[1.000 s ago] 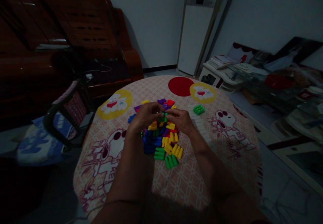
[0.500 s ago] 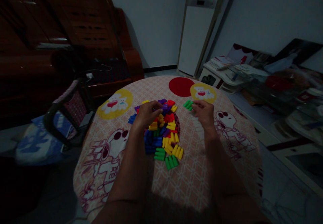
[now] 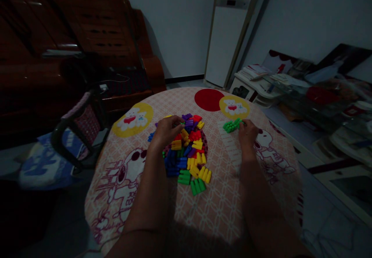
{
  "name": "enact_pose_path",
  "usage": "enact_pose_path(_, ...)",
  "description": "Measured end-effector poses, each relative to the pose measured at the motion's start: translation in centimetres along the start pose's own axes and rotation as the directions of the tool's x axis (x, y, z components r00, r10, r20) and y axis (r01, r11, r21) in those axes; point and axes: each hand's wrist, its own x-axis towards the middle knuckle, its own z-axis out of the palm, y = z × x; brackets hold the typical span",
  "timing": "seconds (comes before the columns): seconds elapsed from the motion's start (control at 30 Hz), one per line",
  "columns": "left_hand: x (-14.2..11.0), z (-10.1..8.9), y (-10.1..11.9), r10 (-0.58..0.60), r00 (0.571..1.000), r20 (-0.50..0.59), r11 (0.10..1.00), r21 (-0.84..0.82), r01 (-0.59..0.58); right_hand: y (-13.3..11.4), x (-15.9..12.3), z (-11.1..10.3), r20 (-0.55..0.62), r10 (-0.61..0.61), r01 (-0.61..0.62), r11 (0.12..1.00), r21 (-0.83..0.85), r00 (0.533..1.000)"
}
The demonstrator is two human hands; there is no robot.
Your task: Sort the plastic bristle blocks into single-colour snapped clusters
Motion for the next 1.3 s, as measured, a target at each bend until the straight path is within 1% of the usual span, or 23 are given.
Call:
enact_pose_path(0.13, 0.0, 0.1, -0.1, -0.005, 1.0, 0.0, 1.0, 0.004, 0.005, 0.0, 0.0, 0.6, 0.042, -0.053, 0.055, 0.998, -0.03, 0.998)
enact_pose_path(0.27, 0.1, -0.3, -0.9, -0.036, 0.999, -0.022, 0.999, 0.011, 0.037, 0.1, 0.0, 0.6, 0.119, -0.084, 0.093, 0.993, -0.073, 0.989)
enact_pose_path(0.37, 0.1, -1.0, -1.6, -0.075, 0.991, -0.114, 0.993, 0.077, 0.085, 0.0, -0.1, 0.5, 0.146, -0.081, 0.096, 0.99, -0.101, 0.986)
enact_pose_path(0.43, 0.1, -1.5, -2.1, -0.11, 0.97, -0.217, 0.979, 0.145, 0.144, 0.0, -0.1, 0.2, 0.121, -0.076, 0.088, 0.991, -0.098, 0.99)
enact_pose_path(0.5, 0.1, -1.7, -2.6, -0.134, 0.943, -0.306, 0.961, 0.191, 0.199, -0.3, 0.0, -0.1, 0.056, -0.062, 0.066, 0.994, -0.083, 0.997)
enact_pose_path(0.57, 0.4, -1.3, -3.1, -0.12, 0.935, -0.333, 0.958, 0.208, 0.197, -0.7, -0.1, -0.3, -0.029, -0.056, 0.055, 0.997, -0.049, 0.998)
enact_pose_path(0.6, 0.6, -0.8, -3.4, -0.098, 0.942, -0.321, 0.962, 0.21, 0.172, -1.0, -0.1, -0.4, -0.063, -0.065, 0.064, 0.998, -0.022, 0.996)
enact_pose_path(0.67, 1.1, 0.6, -3.9, -0.031, 0.965, -0.259, 0.971, 0.222, 0.091, -1.7, -0.3, -0.5, -0.095, -0.105, 0.11, 0.993, 0.045, 0.99)
enact_pose_path(0.77, 2.1, 2.9, -4.6, 0.062, 0.99, -0.125, 0.964, 0.266, -0.027, -2.9, -0.8, -0.2, -0.08, -0.163, 0.173, 0.975, 0.142, 0.983)
enact_pose_path(0.87, 2.7, 4.2, -5.2, 0.071, 0.997, -0.012, 0.947, 0.315, -0.064, -4.1, -1.4, 0.2, -0.045, -0.185, 0.19, 0.96, 0.205, 0.982)
enact_pose_path(0.93, 2.7, 4.1, -5.5, 0.059, 0.998, 0.0, 0.936, 0.348, -0.055, -5.0, -1.9, 0.3, -0.009, -0.199, 0.196, 0.954, 0.225, 0.98)
enact_pose_path(1.0, 2.5, 3.6, -5.5, 0.048, 0.999, -0.007, 0.927, 0.372, -0.041, -6.1, -2.5, 0.4, 0.05, -0.225, 0.207, 0.949, 0.236, 0.973)
enact_pose_path(1.1, 2.2, 2.8, -5.0, 0.011, 0.999, -0.032, 0.925, 0.381, 0.003, -8.0, -3.5, 0.3, 0.157, -0.275, 0.224, 0.933, 0.282, 0.949)
enact_pose_path(1.2, 2.1, 2.2, -3.7, -0.014, 0.998, -0.067, 0.926, 0.375, 0.038, -9.7, -4.4, 0.5, 0.241, -0.34, 0.223, 0.885, 0.41, 0.909)
enact_pose_path(1.27, 2.0, 2.0, -2.5, 0.006, 0.998, -0.055, 0.941, 0.338, 0.013, -10.5, -5.0, 0.8, 0.281, -0.38, 0.184, 0.824, 0.536, 0.881)
enact_pose_path(1.3, 2.0, 2.0, -1.8, 0.03, 0.999, -0.035, 0.953, 0.303, -0.018, -10.8, -5.3, 1.0, 0.3, -0.391, 0.145, 0.785, 0.603, 0.87)
